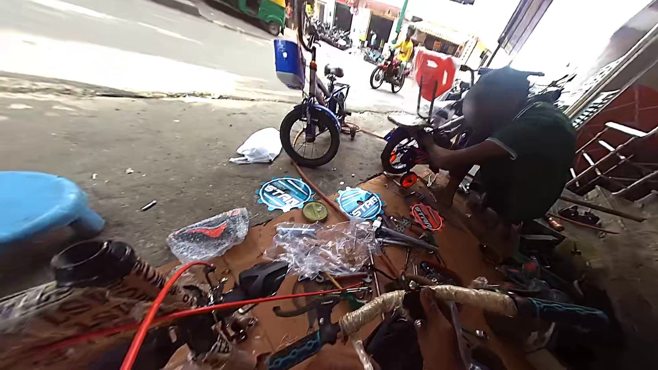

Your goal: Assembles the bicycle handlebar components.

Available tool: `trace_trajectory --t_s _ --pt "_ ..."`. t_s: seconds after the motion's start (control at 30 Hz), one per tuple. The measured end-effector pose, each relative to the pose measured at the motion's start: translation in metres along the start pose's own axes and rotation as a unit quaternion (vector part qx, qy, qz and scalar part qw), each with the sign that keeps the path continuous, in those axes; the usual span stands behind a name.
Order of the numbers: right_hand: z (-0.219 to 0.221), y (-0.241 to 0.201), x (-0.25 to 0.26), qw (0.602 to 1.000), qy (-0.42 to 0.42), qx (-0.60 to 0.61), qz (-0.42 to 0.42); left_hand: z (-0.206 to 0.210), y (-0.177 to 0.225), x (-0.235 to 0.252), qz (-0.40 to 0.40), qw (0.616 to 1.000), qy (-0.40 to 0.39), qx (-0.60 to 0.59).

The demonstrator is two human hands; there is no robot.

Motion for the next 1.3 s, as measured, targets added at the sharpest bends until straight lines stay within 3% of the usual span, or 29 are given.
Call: trace_trajectory --t_s 0.17,0.27,0.33,0.47,0.6,0.7,0.8,0.93,1.03,1.2,1.3 --pt "-0.007 -0.012 -0.01 0.994 -0.102 -0.035 -0.011 -0.041 0.049 0.008 -0.062 0.996 0.013 0.059" --pt "-0.005 -0.012 -0.011 0.992 -0.123 -0.038 0.003 -0.055 0.05 0.009 0.002 0.999 0.04 0.034" --pt "-0.002 -0.011 -0.01 0.991 -0.126 -0.05 0.01 -0.063 0.052 0.011 0.032 0.998 0.012 0.06" --pt "0.002 -0.005 -0.011 0.997 -0.048 -0.041 0.04 -0.051 0.054 0.007 0.001 0.997 -0.061 0.053" --pt "0.009 -0.006 -0.01 0.996 0.09 -0.012 0.015 -0.028 0.044 0.005 -0.072 0.991 -0.072 0.089" --pt "0.004 -0.009 -0.008 0.986 0.168 -0.003 0.01 -0.024 0.04 0.006 -0.065 0.989 -0.068 0.111" --pt "-0.004 -0.01 -0.01 0.984 0.18 -0.007 0.017 -0.027 0.044 0.006 -0.037 0.996 -0.039 0.076" --pt "-0.015 -0.009 -0.014 0.995 0.09 -0.039 0.022 -0.049 0.053 0.008 0.023 0.986 0.153 -0.067" --pt "-0.014 -0.009 -0.023 0.998 -0.023 -0.051 0.016 -0.066 0.055 0.009 0.003 0.965 0.247 -0.092" --pt "0.007 -0.015 -0.025 0.974 -0.222 -0.048 0.009 -0.06 0.044 0.021 -0.028 0.988 0.142 -0.06" --pt "0.017 -0.013 -0.022 0.962 -0.27 -0.034 0.022 -0.055 0.033 0.026 -0.105 0.982 0.131 -0.088"
Point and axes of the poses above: each hand's wrist, its own x-axis towards the middle knuckle, its own z-axis out of the palm, y = z × x, the point moved 4 cm from there along x, towards the middle knuckle, and after that the axes turned 9 degrees about z, right-handed, at the moved point
